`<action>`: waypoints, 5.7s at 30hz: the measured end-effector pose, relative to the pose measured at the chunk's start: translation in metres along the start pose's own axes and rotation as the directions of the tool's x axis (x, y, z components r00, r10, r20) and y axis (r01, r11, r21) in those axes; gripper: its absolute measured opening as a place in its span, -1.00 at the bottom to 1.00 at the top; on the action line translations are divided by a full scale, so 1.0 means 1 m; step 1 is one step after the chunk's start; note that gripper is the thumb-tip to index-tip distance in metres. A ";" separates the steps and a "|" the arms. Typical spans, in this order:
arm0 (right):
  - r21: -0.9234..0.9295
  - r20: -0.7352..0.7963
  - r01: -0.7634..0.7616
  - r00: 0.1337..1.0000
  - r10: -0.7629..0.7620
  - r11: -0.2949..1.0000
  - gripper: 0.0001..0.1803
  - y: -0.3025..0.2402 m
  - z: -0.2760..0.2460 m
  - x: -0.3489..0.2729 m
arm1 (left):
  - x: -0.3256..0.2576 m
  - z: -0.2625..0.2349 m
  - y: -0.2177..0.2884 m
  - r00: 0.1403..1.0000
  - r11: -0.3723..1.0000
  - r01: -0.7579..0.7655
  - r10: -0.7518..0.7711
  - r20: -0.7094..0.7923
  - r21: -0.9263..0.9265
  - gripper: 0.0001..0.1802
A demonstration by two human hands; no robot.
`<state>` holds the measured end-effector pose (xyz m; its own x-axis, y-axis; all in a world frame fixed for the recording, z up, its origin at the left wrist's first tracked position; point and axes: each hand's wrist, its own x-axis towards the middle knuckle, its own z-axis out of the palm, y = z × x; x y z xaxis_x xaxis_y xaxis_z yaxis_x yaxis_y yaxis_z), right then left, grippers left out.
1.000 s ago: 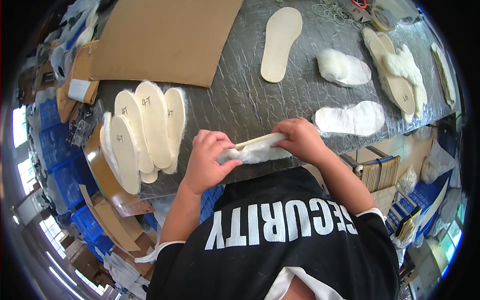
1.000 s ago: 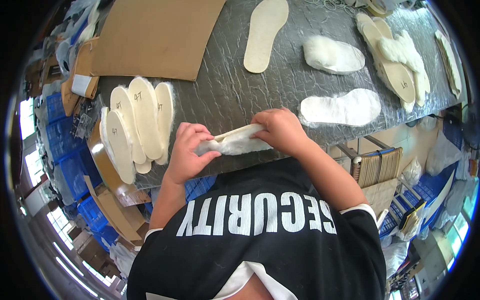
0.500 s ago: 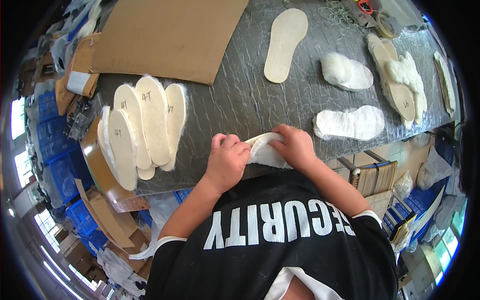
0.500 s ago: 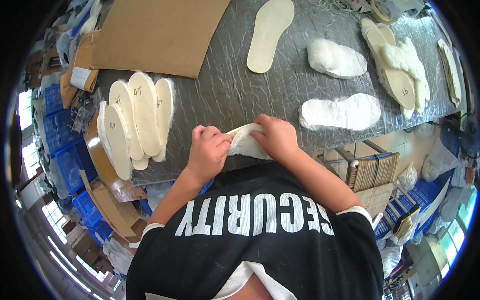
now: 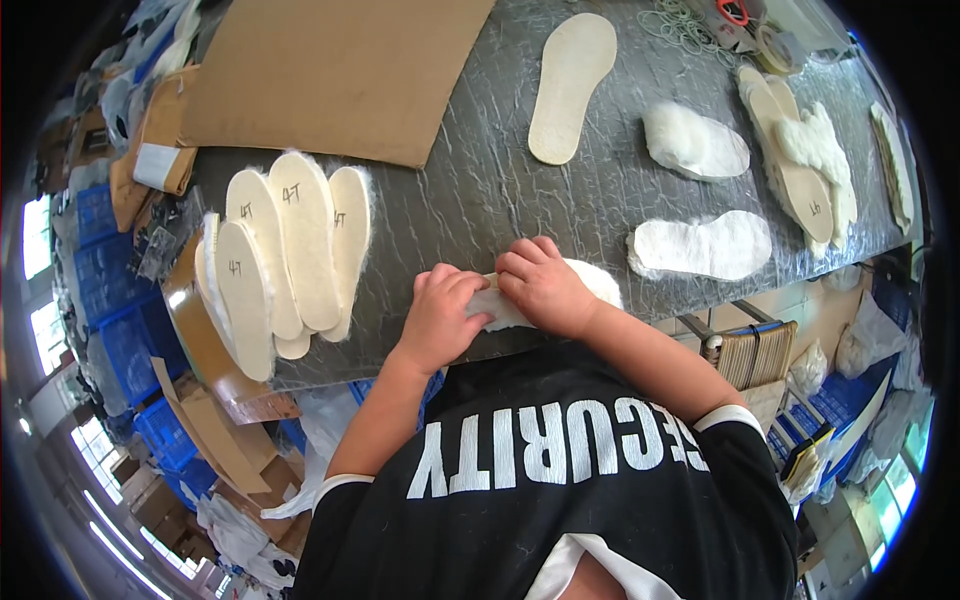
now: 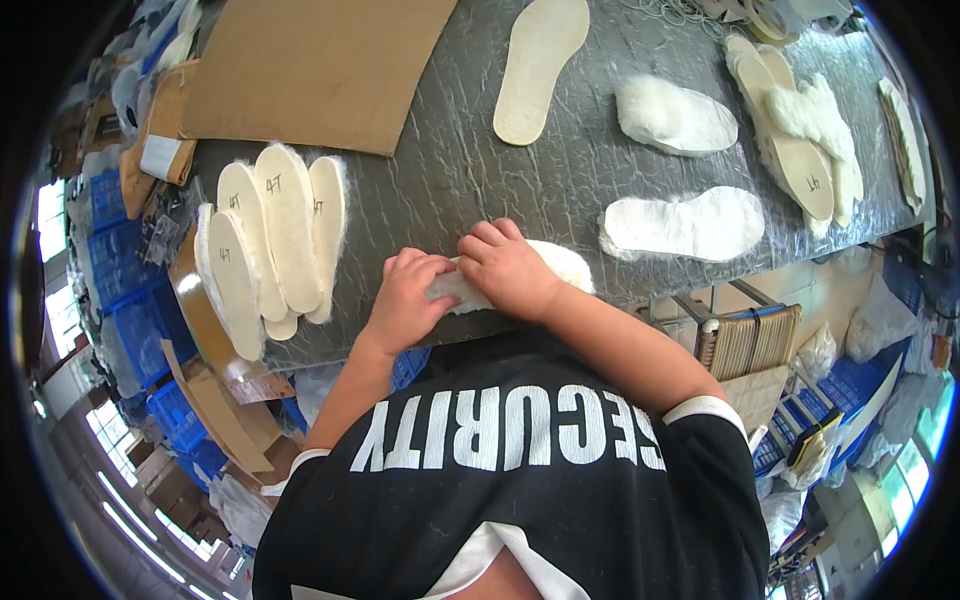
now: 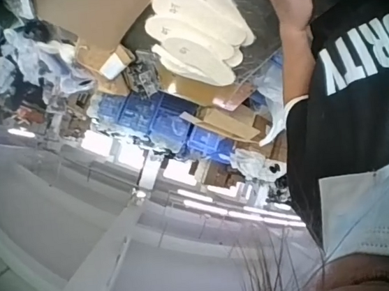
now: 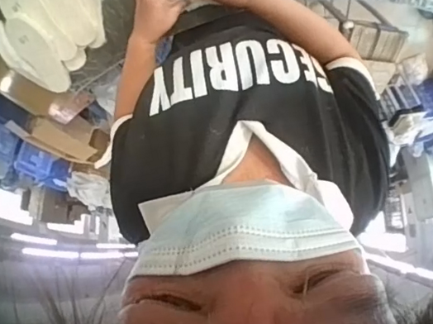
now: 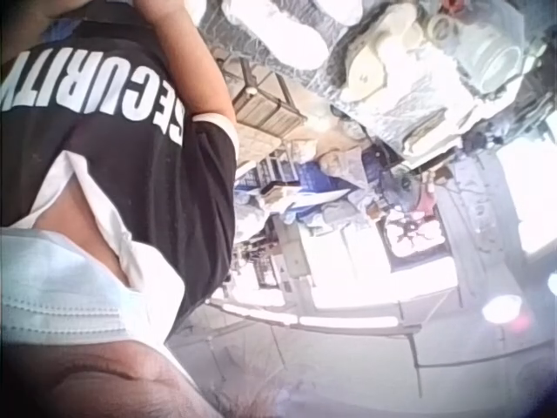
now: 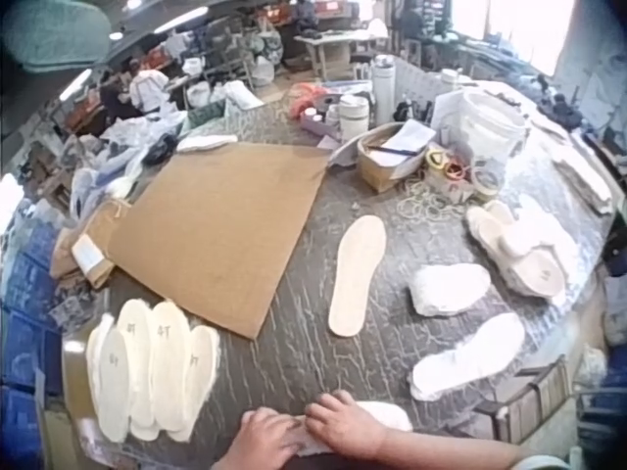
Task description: Assembling shoe insoles by aligning and pressing together different material layers.
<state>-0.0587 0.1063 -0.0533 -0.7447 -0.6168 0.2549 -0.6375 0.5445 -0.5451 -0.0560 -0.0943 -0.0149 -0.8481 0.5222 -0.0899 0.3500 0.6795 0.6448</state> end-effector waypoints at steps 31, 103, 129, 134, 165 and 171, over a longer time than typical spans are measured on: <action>0.302 0.579 -0.197 0.815 -0.015 0.933 -0.73 0.024 -0.004 0.057 | 0.007 -0.047 0.066 0.970 0.982 -0.051 0.004 0.245 0.184 -0.82; 0.003 -0.016 -0.518 0.855 0.518 0.855 -0.83 -0.011 0.010 0.006 | 0.018 -0.013 -0.031 0.998 0.988 0.059 -0.064 0.028 0.144 -0.79; 0.303 0.316 -0.604 0.794 0.520 0.738 -0.62 -0.001 -0.045 0.004 | 0.012 -0.020 -0.045 0.965 0.974 -0.225 0.222 -0.142 -0.002 -0.78; 0.280 0.320 -0.584 0.805 0.499 0.762 -0.75 -0.001 -0.043 0.005 | 0.011 -0.021 -0.043 0.960 0.971 -0.239 0.234 -0.152 -0.020 -0.77; 0.248 0.166 -0.461 0.887 0.432 0.852 -0.70 -0.014 -0.056 0.011 | 0.028 -0.031 0.002 0.982 0.976 -0.188 0.185 -0.035 -0.114 -0.62; 0.247 0.159 -0.507 0.862 0.481 0.826 -0.79 -0.014 -0.061 0.004 | 0.009 -0.028 0.005 0.978 0.941 -0.031 -0.041 -0.204 -0.338 -0.41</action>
<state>-0.0652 0.1311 0.0037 -0.9172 -0.3605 -0.1699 -0.1005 0.6217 -0.7768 -0.0733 -0.1009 0.0090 -0.9250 0.3779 0.0406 0.2214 0.4489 0.8657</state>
